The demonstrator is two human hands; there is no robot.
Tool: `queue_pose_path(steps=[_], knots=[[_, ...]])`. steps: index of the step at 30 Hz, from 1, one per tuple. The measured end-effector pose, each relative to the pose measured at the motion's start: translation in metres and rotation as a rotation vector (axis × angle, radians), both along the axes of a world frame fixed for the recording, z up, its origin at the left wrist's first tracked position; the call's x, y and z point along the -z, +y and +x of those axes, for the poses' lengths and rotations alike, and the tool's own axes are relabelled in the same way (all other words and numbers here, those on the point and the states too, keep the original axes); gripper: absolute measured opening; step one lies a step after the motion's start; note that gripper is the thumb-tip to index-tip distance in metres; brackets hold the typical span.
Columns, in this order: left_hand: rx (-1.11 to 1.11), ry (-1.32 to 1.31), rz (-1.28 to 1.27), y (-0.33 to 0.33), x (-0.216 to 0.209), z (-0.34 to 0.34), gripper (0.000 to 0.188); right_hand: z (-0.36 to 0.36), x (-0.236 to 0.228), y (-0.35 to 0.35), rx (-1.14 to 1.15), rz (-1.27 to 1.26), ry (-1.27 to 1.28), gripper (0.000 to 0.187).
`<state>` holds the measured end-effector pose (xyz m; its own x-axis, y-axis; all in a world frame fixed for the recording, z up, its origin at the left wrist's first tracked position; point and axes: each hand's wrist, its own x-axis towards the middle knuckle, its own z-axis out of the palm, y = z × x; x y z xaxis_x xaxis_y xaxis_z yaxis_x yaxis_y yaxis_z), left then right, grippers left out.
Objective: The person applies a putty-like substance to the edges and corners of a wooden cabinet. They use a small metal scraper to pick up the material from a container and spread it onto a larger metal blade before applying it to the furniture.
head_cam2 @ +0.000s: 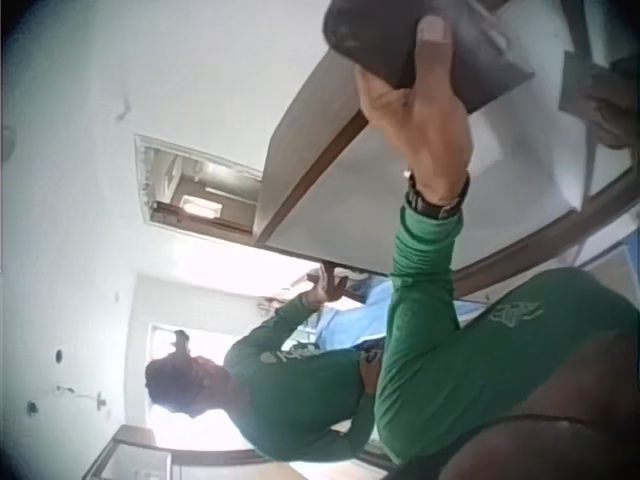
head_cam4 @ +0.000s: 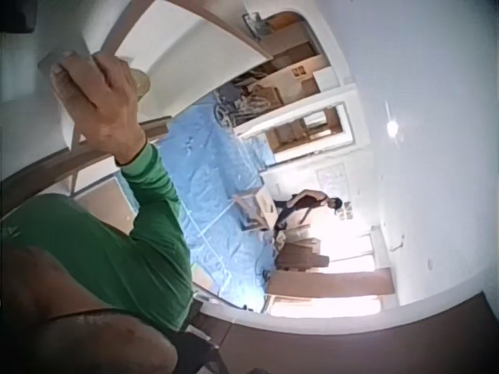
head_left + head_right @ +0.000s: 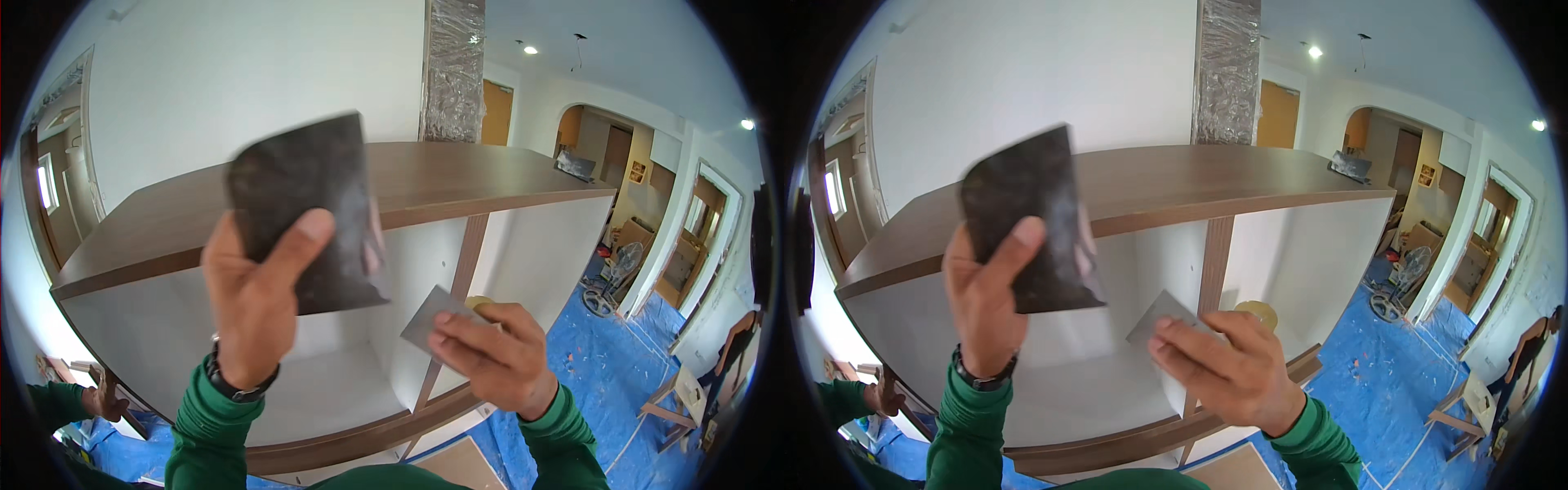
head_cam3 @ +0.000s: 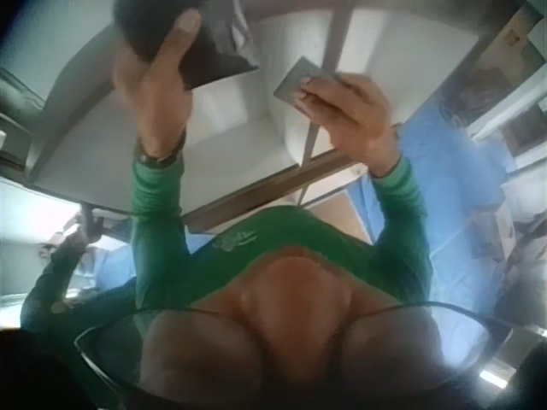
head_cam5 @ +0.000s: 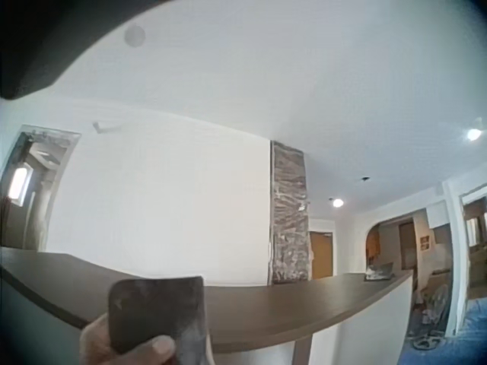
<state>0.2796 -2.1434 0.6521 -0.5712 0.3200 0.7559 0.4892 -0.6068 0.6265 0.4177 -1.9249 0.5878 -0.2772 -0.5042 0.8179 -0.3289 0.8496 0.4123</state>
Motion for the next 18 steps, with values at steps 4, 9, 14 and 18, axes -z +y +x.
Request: queue_pose_path(steps=[4, 9, 14, 18], knots=[[-0.414, 0.139, 0.196, -0.017, 0.004, -0.005, 0.026, -0.007, -0.002, 0.006, 0.001, -0.26, 0.072, 0.042], [-0.765, 0.417, -0.044, -0.058, 0.015, -0.016, 0.042, -0.048, -0.003, 0.004, 0.01, -0.233, 0.228, 0.041], [-0.963, 0.845, -0.201, -0.06, 0.011, -0.038, 0.047, -0.074, 0.003, 0.008, 0.059, -0.225, 0.157, 0.042], [-0.966, 0.918, -0.3, -0.065, 0.017, -0.045, 0.047, -0.084, 0.005, 0.006, 0.058, -0.229, 0.174, 0.047]])
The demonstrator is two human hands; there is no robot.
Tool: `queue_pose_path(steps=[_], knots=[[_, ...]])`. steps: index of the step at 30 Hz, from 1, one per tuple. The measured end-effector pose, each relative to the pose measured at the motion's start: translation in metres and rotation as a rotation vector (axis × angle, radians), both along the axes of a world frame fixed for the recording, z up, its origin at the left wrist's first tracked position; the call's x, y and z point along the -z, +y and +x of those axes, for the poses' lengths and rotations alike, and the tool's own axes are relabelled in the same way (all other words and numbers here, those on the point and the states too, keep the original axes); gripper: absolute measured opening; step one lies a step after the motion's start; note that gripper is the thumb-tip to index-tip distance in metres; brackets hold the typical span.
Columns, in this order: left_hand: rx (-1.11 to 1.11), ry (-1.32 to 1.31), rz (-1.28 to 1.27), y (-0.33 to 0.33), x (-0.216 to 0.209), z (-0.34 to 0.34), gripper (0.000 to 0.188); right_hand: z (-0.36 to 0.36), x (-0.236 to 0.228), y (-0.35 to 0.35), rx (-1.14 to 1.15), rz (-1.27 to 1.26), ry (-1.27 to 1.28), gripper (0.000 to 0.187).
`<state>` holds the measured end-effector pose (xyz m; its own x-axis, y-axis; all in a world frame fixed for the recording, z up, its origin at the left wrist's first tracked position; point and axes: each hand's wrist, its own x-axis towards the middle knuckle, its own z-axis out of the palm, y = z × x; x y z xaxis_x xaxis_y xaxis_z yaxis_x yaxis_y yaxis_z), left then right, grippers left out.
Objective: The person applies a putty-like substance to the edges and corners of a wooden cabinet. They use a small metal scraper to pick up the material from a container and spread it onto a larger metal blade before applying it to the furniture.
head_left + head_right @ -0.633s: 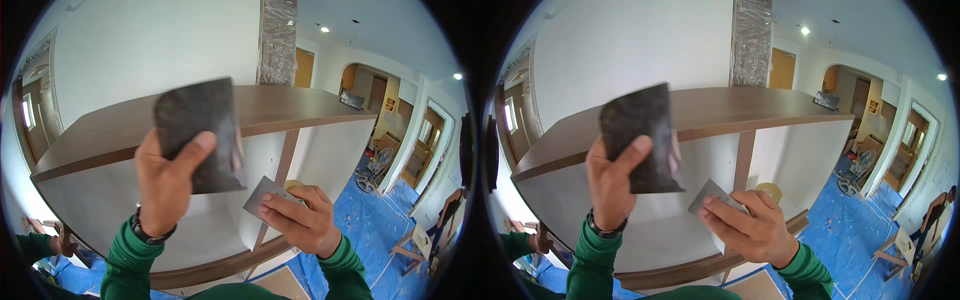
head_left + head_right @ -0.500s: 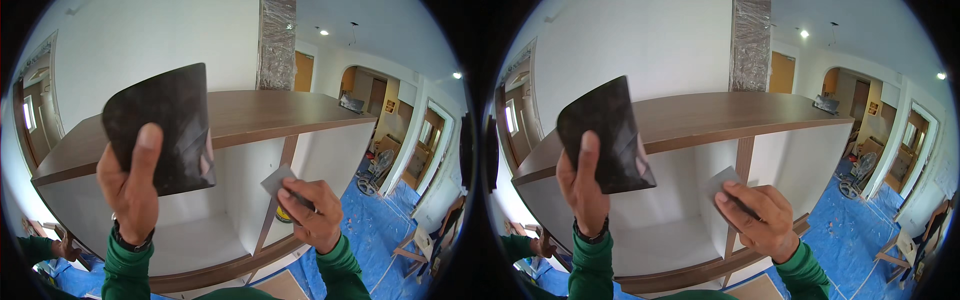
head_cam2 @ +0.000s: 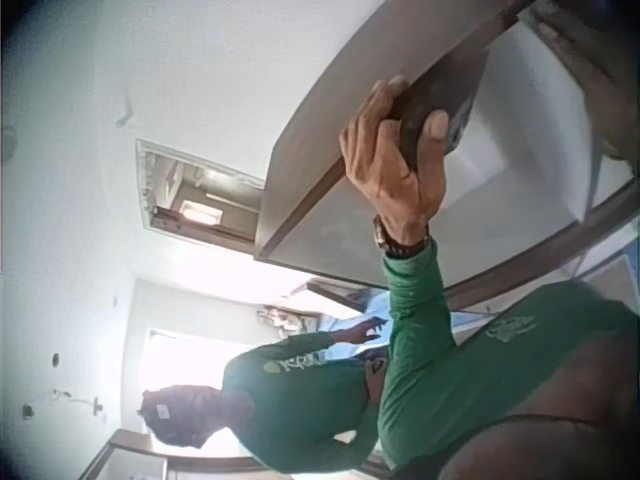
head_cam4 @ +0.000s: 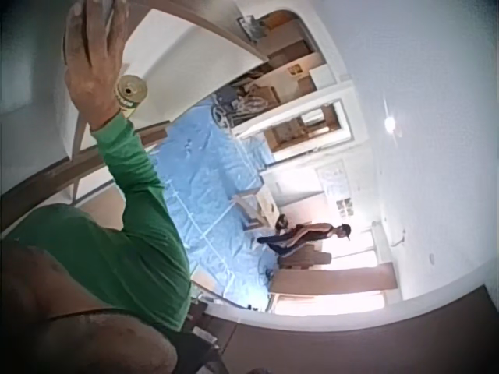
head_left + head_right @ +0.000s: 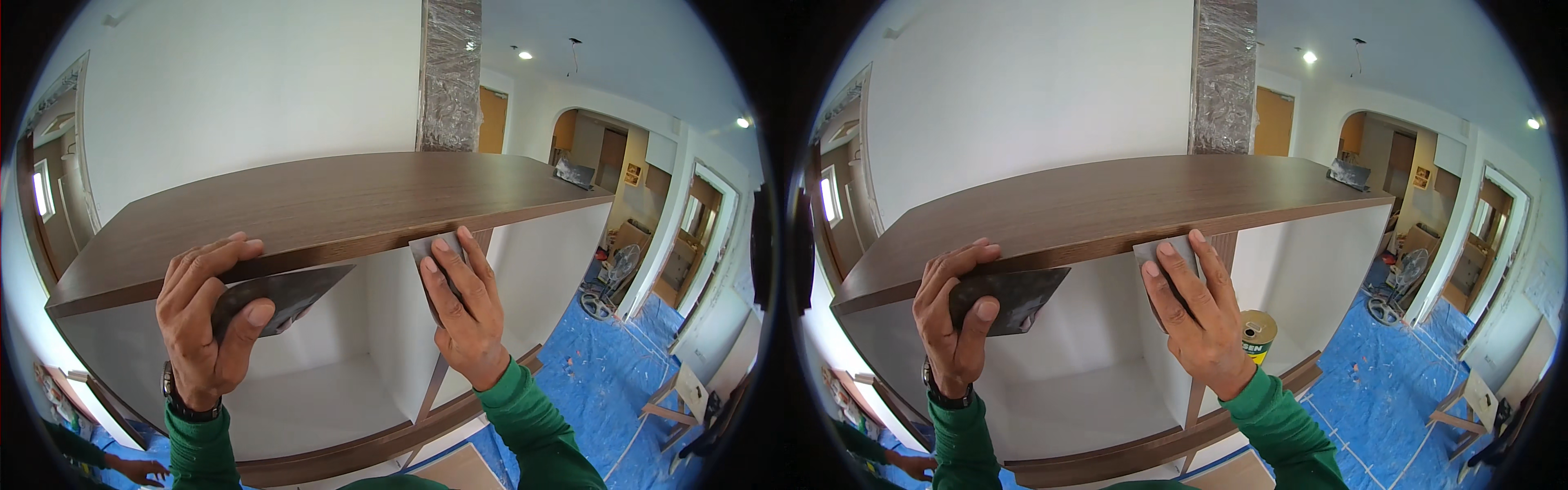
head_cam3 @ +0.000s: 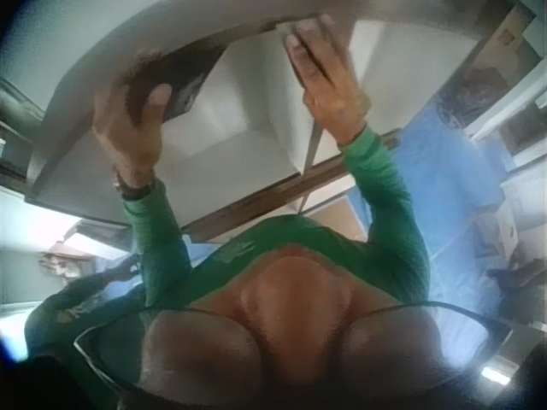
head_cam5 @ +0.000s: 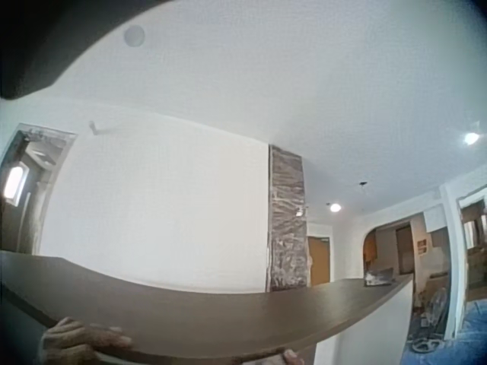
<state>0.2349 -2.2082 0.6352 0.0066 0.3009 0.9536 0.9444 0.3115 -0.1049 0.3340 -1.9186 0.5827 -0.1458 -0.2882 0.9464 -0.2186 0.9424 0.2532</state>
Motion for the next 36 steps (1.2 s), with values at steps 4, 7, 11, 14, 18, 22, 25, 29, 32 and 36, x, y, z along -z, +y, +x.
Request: queue_pose_path(steps=[4, 7, 11, 14, 18, 22, 25, 29, 32, 36], knots=[[-0.014, 0.02, -0.014, -0.005, -0.001, 0.001, 0.043, -0.007, -0.002, -0.003, -0.008, -0.002, 0.016, 0.052], [-0.003, 0.041, -0.001, -0.001, 0.001, -0.004, 0.043, -0.007, -0.005, -0.003, 0.006, -0.001, 0.003, 0.053], [0.004, 0.037, 0.006, 0.0, 0.002, -0.005, 0.045, -0.009, -0.005, -0.001, 0.004, 0.008, 0.0, 0.053], [-0.005, 0.043, 0.014, -0.001, 0.003, -0.006, 0.047, -0.008, -0.008, -0.003, -0.012, 0.002, -0.001, 0.054], [-0.01, 0.052, 0.016, -0.001, 0.003, -0.006, 0.049, -0.009, -0.008, -0.003, 0.001, 0.003, -0.008, 0.054], [0.001, 0.04, 0.02, -0.001, 0.003, -0.006, 0.049, -0.011, -0.006, -0.001, 0.011, 0.014, 0.008, 0.052], [0.005, 0.037, 0.025, 0.0, 0.003, -0.004, 0.049, -0.009, -0.008, -0.003, 0.0, 0.011, 0.003, 0.049], [0.004, 0.046, 0.024, 0.0, 0.004, -0.007, 0.049, -0.008, -0.01, -0.004, -0.018, -0.005, 0.014, 0.044], [-0.006, 0.051, 0.026, 0.001, 0.004, -0.007, 0.049, -0.008, -0.012, -0.003, -0.018, -0.004, 0.015, 0.044], [-0.007, 0.052, 0.03, 0.001, 0.004, -0.006, 0.049, -0.01, -0.011, -0.003, -0.003, 0.005, 0.028, 0.045]])
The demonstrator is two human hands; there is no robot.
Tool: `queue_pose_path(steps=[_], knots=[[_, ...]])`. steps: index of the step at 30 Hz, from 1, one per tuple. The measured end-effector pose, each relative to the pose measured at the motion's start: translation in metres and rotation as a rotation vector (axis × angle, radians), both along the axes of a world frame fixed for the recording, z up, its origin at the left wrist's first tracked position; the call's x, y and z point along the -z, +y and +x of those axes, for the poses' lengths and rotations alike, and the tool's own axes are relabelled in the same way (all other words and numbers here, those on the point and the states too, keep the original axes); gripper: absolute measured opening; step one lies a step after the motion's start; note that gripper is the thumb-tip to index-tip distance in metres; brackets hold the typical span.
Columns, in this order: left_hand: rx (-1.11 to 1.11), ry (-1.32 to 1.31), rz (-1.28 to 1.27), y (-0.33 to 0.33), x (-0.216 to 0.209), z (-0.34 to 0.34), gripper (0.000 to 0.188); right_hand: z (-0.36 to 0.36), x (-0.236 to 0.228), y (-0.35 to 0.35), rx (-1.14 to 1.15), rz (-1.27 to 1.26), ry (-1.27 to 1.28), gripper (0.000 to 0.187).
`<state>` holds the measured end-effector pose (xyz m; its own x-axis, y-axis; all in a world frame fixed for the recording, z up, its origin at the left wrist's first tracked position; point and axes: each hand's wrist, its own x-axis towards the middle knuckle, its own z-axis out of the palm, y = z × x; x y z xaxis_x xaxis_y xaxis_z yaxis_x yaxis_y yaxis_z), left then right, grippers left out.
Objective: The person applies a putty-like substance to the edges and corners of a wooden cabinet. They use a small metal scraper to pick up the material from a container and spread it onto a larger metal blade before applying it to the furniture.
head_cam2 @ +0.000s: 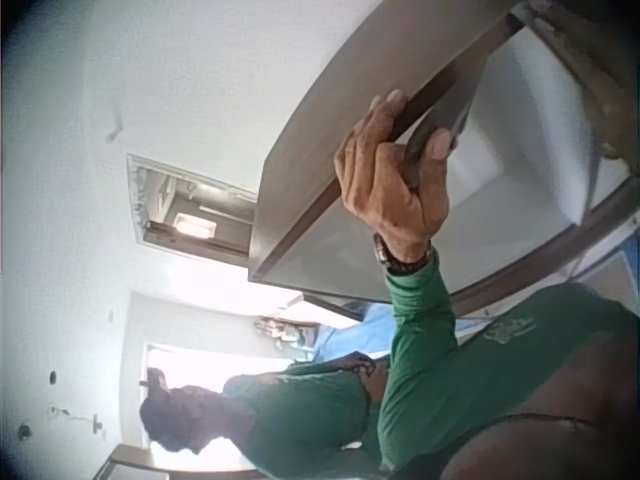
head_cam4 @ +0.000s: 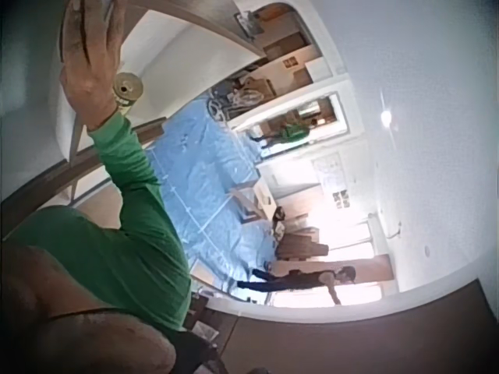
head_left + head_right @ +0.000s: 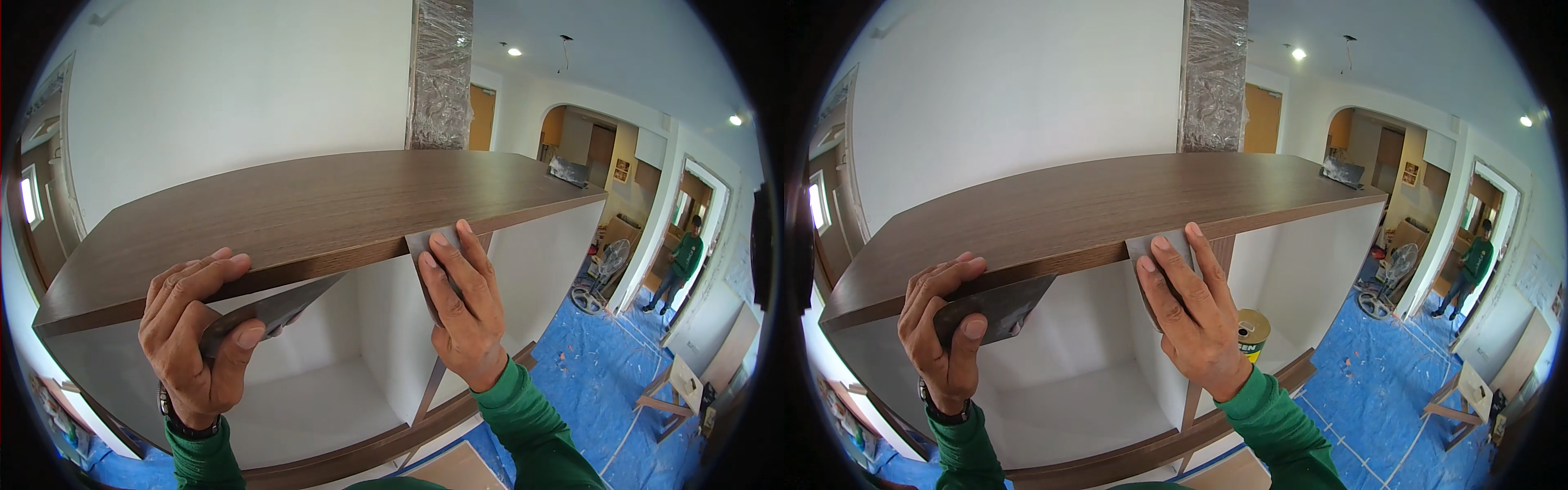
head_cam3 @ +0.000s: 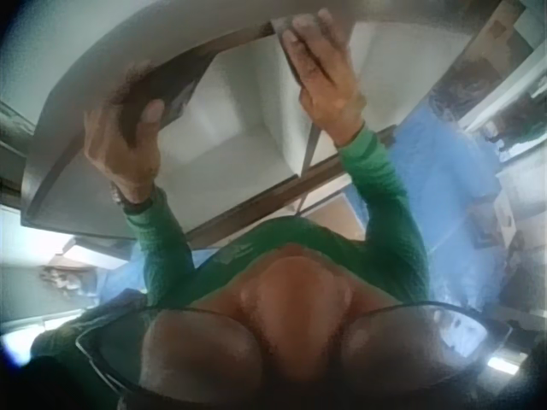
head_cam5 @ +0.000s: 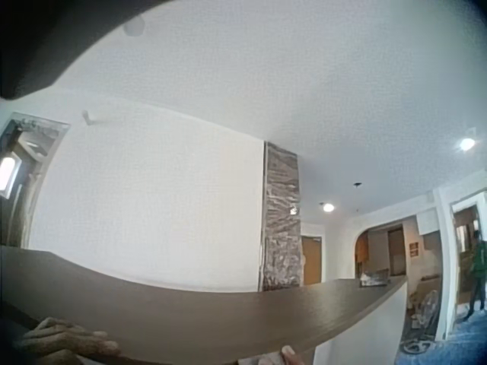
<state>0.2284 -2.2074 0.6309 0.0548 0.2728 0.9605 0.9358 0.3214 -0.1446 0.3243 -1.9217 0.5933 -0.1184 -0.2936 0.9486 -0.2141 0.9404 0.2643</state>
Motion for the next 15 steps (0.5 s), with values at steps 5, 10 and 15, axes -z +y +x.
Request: queue_pose_path(steps=[5, 10, 15], knots=[[0.001, -0.008, -0.002, -0.0002, 0.0001, 0.0008, 0.05, -0.005, 0.0048, -0.0002, 0.036, 0.024, 0.009, 0.045], [0.006, -0.004, -0.002, 0.0, 0.0004, -0.0002, 0.051, 0.0004, 0.0041, 0.0002, -0.012, 0.003, -0.023, 0.047], [-0.011, -0.001, -0.005, -0.0011, 0.0003, -0.0003, 0.052, -0.0038, 0.0053, -0.0016, -0.004, 0.007, -0.005, 0.049]])
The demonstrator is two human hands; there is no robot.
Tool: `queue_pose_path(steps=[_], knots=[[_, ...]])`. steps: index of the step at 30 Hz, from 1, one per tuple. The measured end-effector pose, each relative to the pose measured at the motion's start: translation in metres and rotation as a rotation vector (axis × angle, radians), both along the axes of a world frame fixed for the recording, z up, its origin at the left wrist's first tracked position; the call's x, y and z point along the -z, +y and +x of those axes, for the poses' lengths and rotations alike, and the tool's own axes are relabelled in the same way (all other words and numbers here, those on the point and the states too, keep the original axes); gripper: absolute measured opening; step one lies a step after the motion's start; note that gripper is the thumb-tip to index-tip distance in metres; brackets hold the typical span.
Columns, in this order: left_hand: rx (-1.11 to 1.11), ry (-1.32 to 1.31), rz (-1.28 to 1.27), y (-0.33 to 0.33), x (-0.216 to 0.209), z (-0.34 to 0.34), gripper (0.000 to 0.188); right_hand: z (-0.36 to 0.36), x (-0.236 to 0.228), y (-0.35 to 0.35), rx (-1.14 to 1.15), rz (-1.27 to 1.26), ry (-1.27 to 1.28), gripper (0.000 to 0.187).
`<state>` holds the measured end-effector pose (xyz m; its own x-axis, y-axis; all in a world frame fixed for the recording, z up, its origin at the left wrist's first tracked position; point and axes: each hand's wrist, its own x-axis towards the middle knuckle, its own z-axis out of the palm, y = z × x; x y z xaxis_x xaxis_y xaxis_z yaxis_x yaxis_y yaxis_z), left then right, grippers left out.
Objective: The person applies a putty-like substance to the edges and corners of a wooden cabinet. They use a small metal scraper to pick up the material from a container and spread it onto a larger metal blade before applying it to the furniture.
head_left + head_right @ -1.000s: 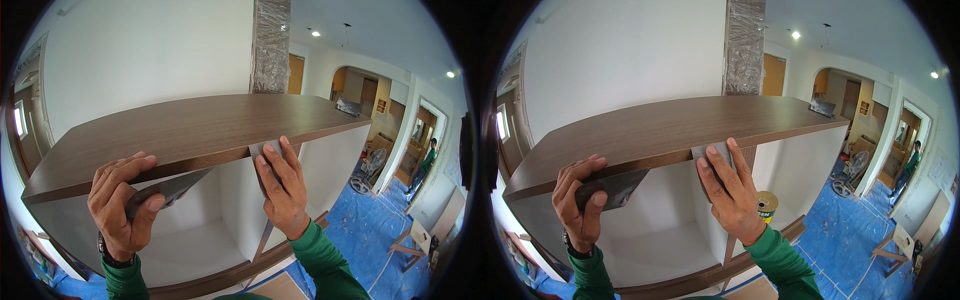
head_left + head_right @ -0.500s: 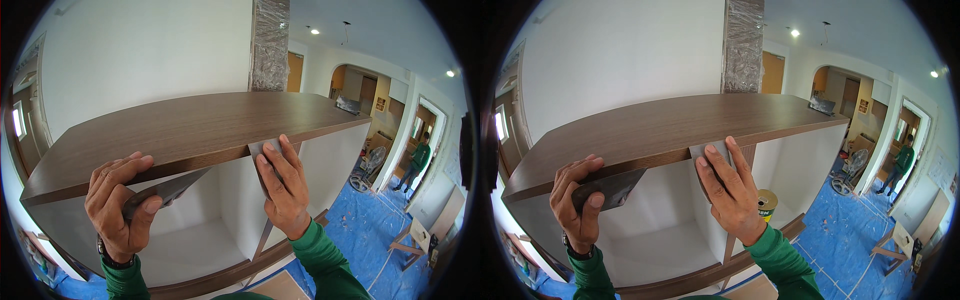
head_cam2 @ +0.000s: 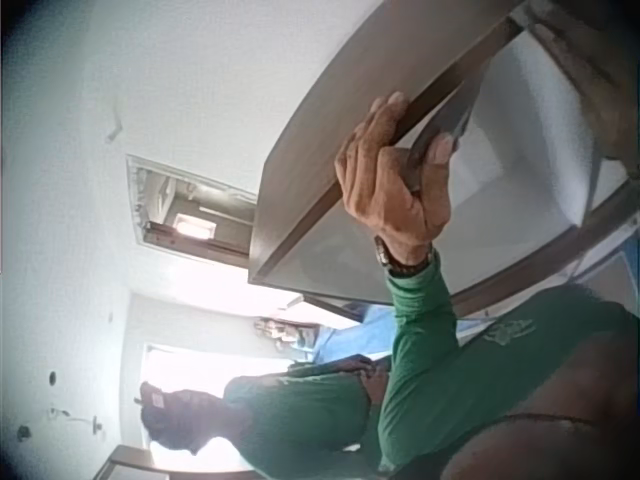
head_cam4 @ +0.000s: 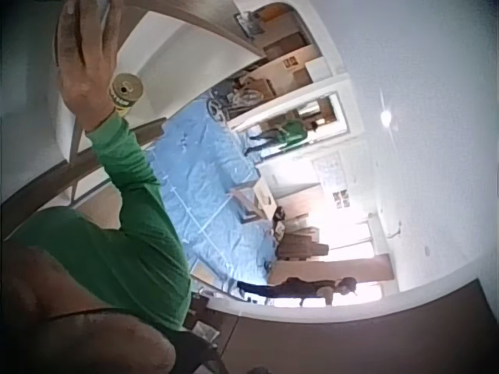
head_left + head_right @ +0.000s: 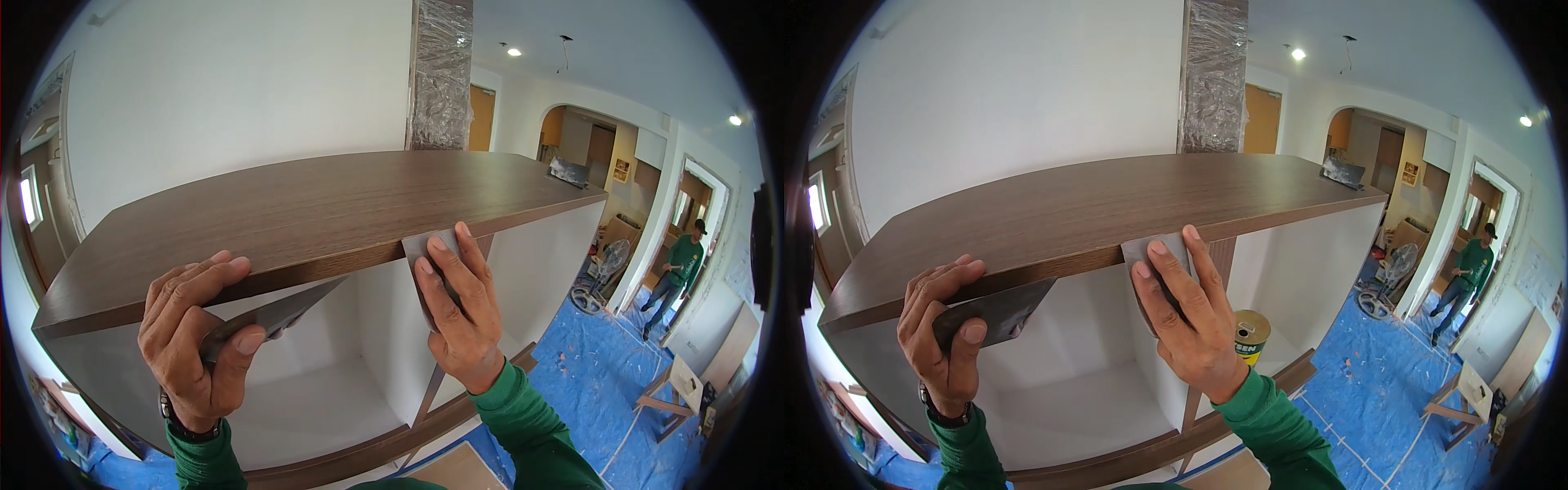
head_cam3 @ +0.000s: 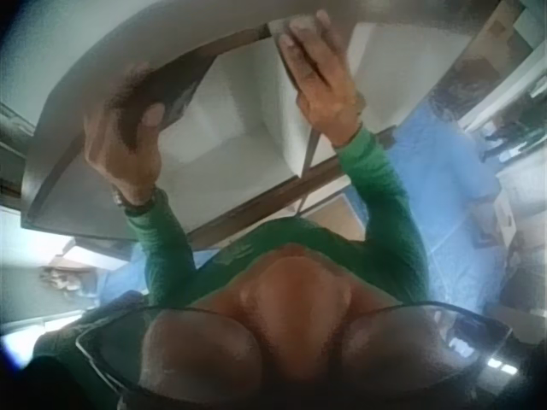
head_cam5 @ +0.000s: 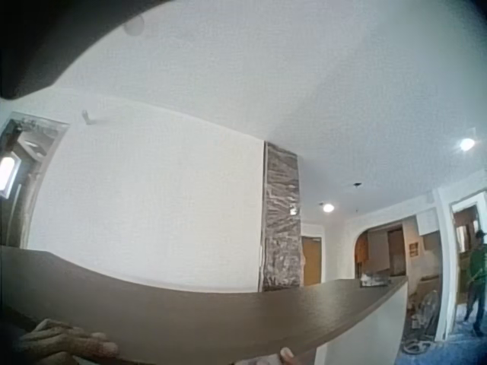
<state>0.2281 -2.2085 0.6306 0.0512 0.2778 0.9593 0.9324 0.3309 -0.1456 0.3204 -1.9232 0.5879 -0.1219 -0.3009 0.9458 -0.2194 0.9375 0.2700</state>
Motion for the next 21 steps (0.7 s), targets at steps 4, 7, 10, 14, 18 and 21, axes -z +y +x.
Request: queue_pose_path(steps=[4, 7, 10, 14, 18, 21], knots=[[0.003, 0.004, 0.008, 0.0003, 0.0018, -0.0005, 0.051, -0.0014, 0.0005, -0.0002, 0.018, 0.01, 0.01, 0.049], [-0.006, 0.008, 0.006, -0.0006, 0.0017, -0.0003, 0.051, 0.0005, 0.002, 0.0011, -0.007, 0.005, -0.003, 0.047], [0.002, 0.013, 0.006, 0.0, 0.0018, -0.0015, 0.051, 0.0017, 0.0008, 0.0033, -0.038, 0.003, 0.0, 0.045], [-0.009, 0.008, 0.007, 0.0012, 0.0015, -0.0002, 0.051, -0.0006, -0.0008, 0.0037, -0.024, -0.002, 0.015, 0.044], [-0.009, 0.013, 0.009, 0.0005, 0.0016, 0.0003, 0.051, -0.001, 0.0003, 0.0027, 0.015, 0.008, 0.013, 0.043], [-0.008, 0.015, 0.005, -0.0002, 0.002, -0.0004, 0.05, 0.0023, -0.0018, 0.0018, -0.018, -0.006, 0.002, 0.043]])
